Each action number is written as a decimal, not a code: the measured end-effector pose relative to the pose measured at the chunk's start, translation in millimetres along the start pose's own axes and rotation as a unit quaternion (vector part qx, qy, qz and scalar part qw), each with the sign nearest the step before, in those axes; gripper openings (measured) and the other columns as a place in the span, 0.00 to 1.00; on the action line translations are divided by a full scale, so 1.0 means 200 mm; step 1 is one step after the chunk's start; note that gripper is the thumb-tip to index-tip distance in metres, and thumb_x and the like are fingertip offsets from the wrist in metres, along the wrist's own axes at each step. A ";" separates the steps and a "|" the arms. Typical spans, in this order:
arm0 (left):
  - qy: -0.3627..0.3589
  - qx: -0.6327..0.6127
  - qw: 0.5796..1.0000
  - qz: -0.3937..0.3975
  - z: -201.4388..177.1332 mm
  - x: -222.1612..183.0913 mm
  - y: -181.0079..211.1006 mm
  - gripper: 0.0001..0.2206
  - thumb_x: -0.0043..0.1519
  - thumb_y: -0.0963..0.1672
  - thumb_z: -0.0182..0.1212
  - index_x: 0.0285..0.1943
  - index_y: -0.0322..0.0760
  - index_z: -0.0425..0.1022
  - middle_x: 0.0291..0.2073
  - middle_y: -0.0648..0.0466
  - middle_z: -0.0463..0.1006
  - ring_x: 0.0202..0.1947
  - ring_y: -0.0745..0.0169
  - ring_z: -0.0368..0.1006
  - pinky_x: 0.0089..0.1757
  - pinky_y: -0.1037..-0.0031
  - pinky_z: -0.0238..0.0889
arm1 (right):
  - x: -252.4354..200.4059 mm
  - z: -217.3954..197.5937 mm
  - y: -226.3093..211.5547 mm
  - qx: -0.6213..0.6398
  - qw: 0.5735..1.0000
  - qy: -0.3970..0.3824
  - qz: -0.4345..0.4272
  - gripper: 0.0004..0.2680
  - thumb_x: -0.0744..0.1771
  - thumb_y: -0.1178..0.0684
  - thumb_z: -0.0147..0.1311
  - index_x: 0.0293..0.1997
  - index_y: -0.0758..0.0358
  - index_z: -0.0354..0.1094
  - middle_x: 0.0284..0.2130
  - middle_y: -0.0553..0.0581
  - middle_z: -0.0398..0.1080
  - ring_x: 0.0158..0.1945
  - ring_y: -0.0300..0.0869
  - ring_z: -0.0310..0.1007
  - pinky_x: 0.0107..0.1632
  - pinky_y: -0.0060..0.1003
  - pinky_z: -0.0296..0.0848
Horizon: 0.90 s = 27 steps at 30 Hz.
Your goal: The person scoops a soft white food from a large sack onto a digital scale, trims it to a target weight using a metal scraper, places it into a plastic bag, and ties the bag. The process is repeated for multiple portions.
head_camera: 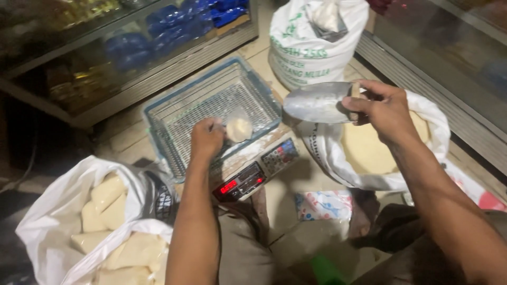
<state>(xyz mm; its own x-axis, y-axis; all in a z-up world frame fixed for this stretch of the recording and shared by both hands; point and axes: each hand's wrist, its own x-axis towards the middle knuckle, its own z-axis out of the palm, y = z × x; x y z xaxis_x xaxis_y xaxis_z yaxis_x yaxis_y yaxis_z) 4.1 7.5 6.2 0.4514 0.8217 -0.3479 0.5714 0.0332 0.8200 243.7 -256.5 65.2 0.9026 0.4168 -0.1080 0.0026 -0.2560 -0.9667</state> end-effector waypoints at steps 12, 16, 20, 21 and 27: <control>0.040 0.052 0.992 0.110 0.04 -0.06 -0.04 0.16 0.62 0.43 0.52 0.55 0.39 0.82 0.46 0.45 0.83 0.54 0.45 0.77 0.57 0.57 0.66 | -0.13 0.51 -0.22 -0.091 0.980 -0.138 -0.107 0.19 0.57 0.56 0.72 0.53 0.58 0.77 0.30 0.64 0.70 0.23 0.46 0.76 0.23 0.39 0.77; 0.033 0.057 0.991 0.115 0.03 -0.12 -0.02 0.17 0.63 0.43 0.51 0.57 0.38 0.81 0.50 0.43 0.81 0.58 0.43 0.74 0.59 0.57 0.65 | -0.09 0.60 -0.19 -0.254 0.936 -0.128 -0.209 0.17 0.59 0.51 0.72 0.52 0.48 0.80 0.30 0.60 0.76 0.31 0.53 0.78 0.35 0.47 0.75; 0.029 0.045 0.992 0.110 0.05 -0.09 -0.04 0.18 0.63 0.43 0.50 0.59 0.36 0.79 0.52 0.40 0.80 0.58 0.39 0.74 0.58 0.54 0.66 | -0.09 0.67 -0.16 -0.313 0.901 -0.143 -0.263 0.15 0.61 0.49 0.70 0.53 0.47 0.80 0.35 0.61 0.77 0.41 0.59 0.80 0.45 0.57 0.77; 0.030 0.043 0.993 0.109 0.04 -0.13 -0.01 0.18 0.63 0.43 0.50 0.59 0.36 0.79 0.52 0.40 0.80 0.58 0.39 0.74 0.58 0.54 0.66 | -0.12 0.68 -0.17 -0.315 0.900 -0.144 -0.264 0.15 0.61 0.49 0.70 0.53 0.47 0.80 0.35 0.61 0.77 0.41 0.59 0.80 0.45 0.57 0.77; 0.029 0.041 0.994 0.099 0.03 -0.08 -0.05 0.21 0.62 0.42 0.53 0.65 0.34 0.74 0.56 0.38 0.78 0.60 0.40 0.73 0.58 0.53 0.66 | -0.11 0.70 -0.15 -0.341 0.881 -0.145 -0.295 0.14 0.61 0.50 0.67 0.51 0.48 0.80 0.34 0.63 0.78 0.40 0.62 0.80 0.44 0.57 0.78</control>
<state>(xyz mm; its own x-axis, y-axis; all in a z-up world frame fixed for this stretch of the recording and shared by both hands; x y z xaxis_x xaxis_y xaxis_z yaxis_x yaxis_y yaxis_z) -4.9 -8.6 1.7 0.5222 0.8386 -0.1554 0.5299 -0.1762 0.8295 164.0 -135.1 63.1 0.5102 0.8324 0.2162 0.7811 -0.3433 -0.5215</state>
